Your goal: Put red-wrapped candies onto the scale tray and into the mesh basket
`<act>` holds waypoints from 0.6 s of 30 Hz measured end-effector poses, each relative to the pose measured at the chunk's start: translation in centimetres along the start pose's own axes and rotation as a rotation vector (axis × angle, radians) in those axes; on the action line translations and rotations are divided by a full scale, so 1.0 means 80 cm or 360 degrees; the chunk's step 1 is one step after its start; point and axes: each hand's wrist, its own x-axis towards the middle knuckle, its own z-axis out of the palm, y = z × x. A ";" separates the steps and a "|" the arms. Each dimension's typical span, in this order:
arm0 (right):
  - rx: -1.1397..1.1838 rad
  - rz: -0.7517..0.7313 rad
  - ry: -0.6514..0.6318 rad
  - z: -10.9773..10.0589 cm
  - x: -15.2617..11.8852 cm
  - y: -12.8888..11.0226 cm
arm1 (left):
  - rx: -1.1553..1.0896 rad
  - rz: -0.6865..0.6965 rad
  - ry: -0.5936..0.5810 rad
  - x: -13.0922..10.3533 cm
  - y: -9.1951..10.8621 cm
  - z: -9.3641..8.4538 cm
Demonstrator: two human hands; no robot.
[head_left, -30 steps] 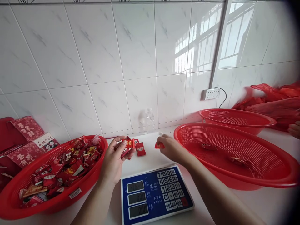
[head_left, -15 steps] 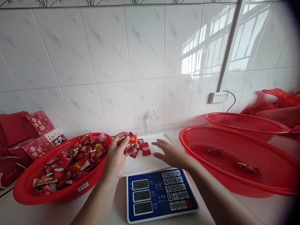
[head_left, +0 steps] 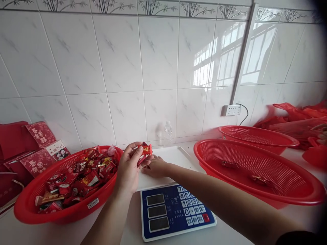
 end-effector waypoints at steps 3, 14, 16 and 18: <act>-0.0070 -0.0063 0.0085 0.004 -0.004 0.012 | -0.0007 -0.0009 -0.0019 -0.002 0.000 0.001; -0.0442 0.0227 0.0428 -0.037 -0.054 0.057 | 0.0007 -0.0028 -0.0111 -0.011 0.001 0.006; -0.0496 0.0354 0.0498 -0.058 -0.074 0.069 | 0.0030 -0.0023 -0.0118 -0.010 0.001 0.006; -0.0539 0.0500 0.0572 -0.079 -0.098 0.085 | 0.0051 -0.0025 -0.0130 -0.009 0.000 0.005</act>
